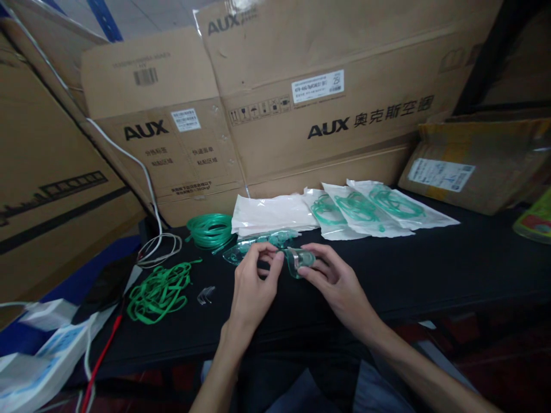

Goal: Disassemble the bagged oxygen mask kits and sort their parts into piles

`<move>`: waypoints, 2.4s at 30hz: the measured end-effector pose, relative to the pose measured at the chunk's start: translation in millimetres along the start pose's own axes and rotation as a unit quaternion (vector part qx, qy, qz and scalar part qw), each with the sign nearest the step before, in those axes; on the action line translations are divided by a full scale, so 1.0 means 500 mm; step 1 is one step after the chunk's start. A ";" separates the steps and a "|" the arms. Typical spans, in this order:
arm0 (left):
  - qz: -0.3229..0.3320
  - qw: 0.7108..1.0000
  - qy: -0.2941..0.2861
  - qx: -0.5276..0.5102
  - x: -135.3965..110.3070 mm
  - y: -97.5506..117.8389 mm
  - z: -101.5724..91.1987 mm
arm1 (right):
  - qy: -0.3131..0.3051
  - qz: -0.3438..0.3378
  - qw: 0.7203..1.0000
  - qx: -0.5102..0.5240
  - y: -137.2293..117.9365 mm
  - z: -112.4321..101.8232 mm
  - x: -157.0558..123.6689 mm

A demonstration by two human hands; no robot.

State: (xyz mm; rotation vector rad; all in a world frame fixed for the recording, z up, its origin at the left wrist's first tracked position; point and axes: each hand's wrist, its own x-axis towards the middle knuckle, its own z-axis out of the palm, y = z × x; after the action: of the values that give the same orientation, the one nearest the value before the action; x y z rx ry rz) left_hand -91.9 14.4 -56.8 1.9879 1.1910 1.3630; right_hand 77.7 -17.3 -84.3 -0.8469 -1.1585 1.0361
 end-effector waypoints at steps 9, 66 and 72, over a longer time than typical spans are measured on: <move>-0.053 0.991 -0.089 -0.081 0.003 0.005 -0.006 | 0.044 -0.036 0.996 -0.066 0.005 0.000 -0.007; 0.103 0.984 -0.141 0.025 -0.004 0.006 0.000 | 0.087 -0.058 0.981 -0.163 -0.003 0.001 -0.008; 0.107 0.984 -0.136 0.042 -0.006 0.003 0.003 | 0.068 -0.059 0.982 -0.164 0.000 -0.003 -0.008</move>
State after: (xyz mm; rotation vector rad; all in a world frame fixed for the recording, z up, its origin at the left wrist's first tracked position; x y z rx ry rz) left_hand -90.2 11.4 -58.0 2.3294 0.9469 1.1040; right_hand 79.1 -21.2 -85.7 -1.0764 -1.2644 0.6874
